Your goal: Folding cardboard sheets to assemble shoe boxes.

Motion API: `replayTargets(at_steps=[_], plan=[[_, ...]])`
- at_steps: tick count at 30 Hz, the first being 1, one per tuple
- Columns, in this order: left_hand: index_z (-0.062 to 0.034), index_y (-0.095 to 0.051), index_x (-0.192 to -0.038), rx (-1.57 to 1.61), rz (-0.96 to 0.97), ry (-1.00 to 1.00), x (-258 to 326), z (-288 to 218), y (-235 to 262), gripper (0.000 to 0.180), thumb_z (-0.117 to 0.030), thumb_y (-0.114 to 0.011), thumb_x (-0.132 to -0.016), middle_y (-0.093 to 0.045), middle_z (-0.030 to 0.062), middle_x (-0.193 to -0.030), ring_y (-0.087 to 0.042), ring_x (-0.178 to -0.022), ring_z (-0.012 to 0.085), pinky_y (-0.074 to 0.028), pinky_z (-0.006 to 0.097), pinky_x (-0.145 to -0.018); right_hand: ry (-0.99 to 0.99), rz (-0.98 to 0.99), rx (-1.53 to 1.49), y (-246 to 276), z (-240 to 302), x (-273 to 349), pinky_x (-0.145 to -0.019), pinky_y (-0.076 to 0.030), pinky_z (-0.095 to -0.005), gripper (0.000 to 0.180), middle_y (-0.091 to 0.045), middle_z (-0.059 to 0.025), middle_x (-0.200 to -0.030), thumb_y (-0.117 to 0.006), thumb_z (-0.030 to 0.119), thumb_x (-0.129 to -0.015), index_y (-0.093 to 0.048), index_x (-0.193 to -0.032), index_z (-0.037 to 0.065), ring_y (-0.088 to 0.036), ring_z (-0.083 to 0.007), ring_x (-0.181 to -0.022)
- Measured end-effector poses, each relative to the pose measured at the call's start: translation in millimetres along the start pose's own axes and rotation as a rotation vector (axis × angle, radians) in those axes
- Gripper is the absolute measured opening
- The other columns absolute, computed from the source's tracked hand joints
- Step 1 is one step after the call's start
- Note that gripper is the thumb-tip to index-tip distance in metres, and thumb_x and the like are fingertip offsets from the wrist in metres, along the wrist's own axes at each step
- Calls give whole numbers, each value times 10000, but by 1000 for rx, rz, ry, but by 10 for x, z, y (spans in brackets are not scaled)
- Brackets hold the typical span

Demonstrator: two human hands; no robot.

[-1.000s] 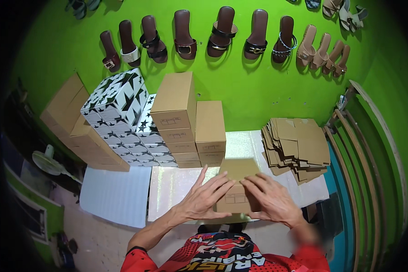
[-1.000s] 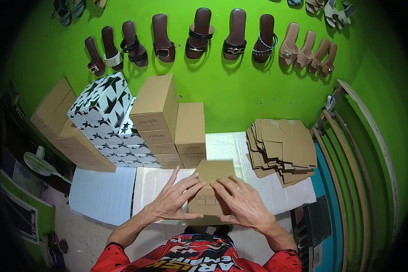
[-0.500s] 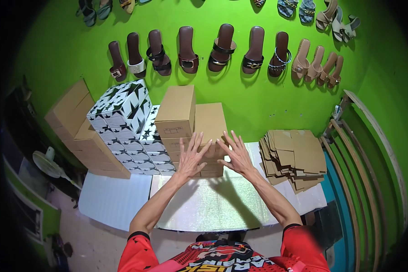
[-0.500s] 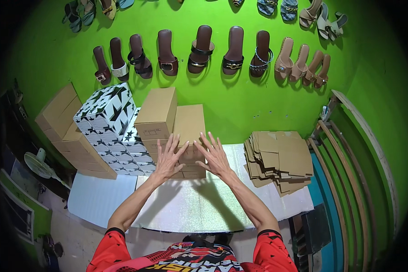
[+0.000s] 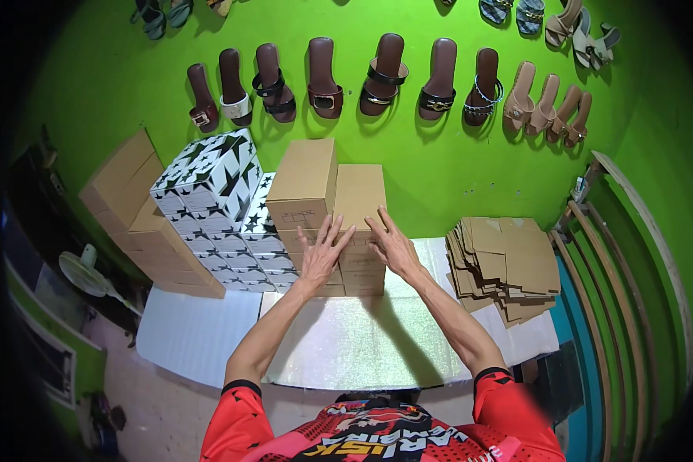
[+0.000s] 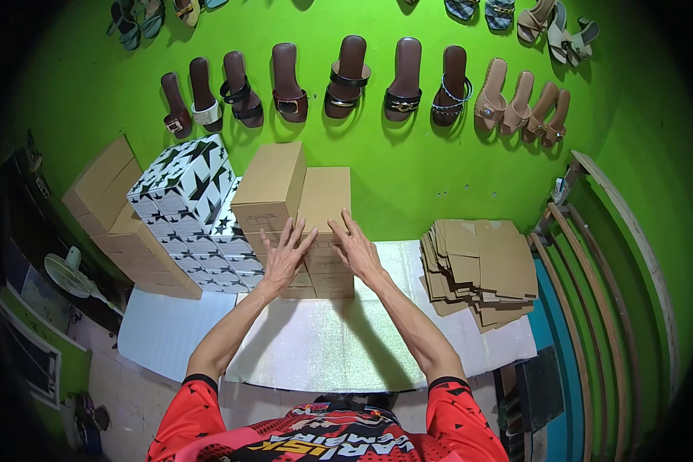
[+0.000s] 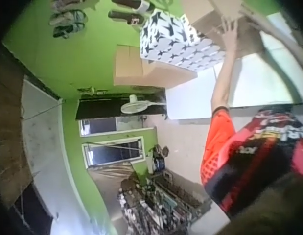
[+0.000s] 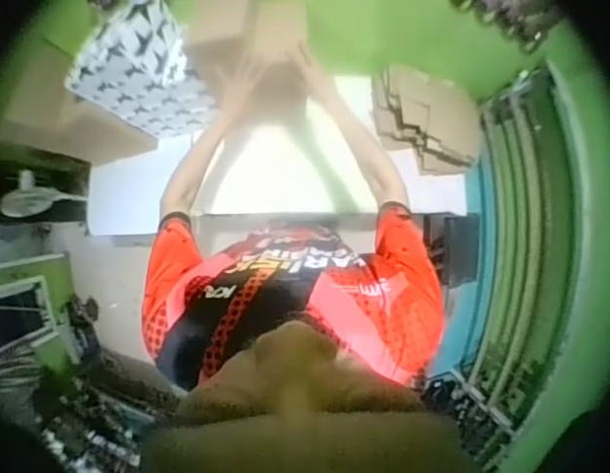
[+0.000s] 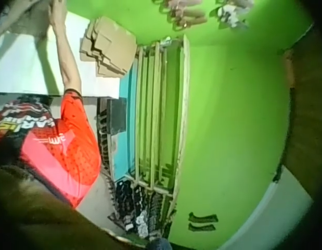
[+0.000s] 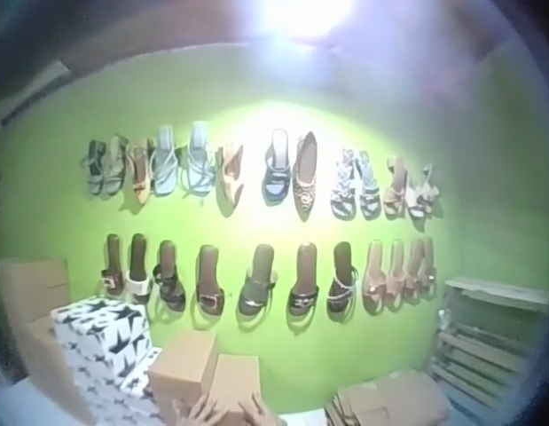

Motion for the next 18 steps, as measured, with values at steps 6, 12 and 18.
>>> replayTargets(at_steps=[6, 12, 18], plan=[[-396, -286, -1675, 88, -46, 14, 9, 49, -17, 869, -168, -691, -941, -182, -15, -1778, -169, -1640, 232, 9, 846, -1170, 29, 26, -2, -46, -37, -75, -1081, -564, -498, 723, -248, -196, -1726, -736, 120, -940, -434, -1588, 232, -492, -479, -1429], [-344, -301, -1679, 107, -8, 8, 109, 74, -5, 868, -342, -733, -927, -179, 37, -1779, -139, -1644, 276, 41, 847, -1157, 92, 5, 342, 44, 239, -112, -1241, -182, -761, 827, -190, -109, -1768, -783, 396, -882, -426, -1619, 274, -194, -420, -1613], [-236, -243, -1701, 50, 0, -23, -2, -28, -91, 918, -445, -703, -934, -149, 49, -1785, -126, -1645, 283, 18, 849, -1158, 70, 79, 246, -116, 134, -189, -1216, -214, -767, 882, -194, -89, -1771, -811, 400, -847, -423, -1627, 261, -167, -427, -1616]])
Point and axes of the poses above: each hand's wrist, its own x-axis away from the middle knuckle, its own y-axis out of the back of the hand, z = x × y, the point moved 4 cm from there along -x, towards the middle knuckle
